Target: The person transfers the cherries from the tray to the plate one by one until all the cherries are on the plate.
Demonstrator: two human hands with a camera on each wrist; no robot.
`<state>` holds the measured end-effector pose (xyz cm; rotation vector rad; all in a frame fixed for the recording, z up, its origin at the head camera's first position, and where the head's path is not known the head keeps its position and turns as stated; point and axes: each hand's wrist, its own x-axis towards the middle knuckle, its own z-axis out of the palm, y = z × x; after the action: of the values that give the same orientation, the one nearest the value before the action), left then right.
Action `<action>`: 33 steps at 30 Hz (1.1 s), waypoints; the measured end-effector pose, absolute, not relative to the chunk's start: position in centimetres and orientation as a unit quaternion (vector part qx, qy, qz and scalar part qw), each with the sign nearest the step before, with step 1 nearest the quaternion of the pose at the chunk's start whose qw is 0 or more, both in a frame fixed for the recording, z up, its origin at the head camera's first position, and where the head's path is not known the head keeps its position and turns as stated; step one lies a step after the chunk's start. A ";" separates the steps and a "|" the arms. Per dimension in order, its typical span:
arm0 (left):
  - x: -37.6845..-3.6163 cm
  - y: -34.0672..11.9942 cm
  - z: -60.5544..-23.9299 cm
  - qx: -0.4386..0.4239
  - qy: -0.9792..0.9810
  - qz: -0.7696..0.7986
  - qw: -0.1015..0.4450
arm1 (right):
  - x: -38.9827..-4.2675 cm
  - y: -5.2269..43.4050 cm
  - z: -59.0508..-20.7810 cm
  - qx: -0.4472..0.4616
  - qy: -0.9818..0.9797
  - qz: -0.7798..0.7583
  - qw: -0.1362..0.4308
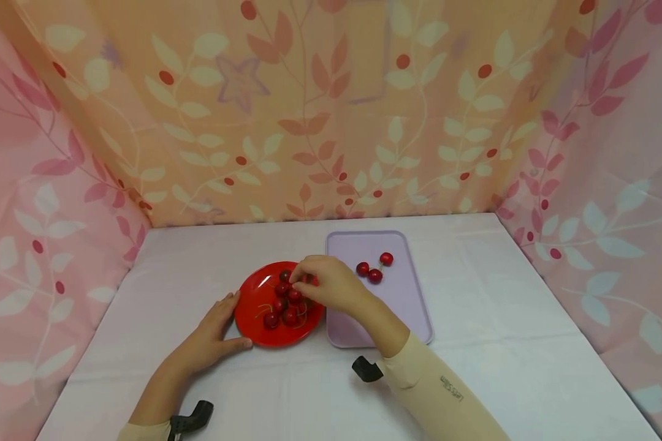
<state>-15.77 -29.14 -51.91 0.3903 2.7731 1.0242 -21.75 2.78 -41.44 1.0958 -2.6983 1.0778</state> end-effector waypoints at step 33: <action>-15.7 -29.3 -52.1 0.142 0.924 0.348 0.065 | -18.9 13.1 -41.4 0.315 -0.854 0.405 0.080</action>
<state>-15.68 -29.31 -52.12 0.4275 2.7888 1.0508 -18.90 13.05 -41.35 0.9432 -2.5555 1.2125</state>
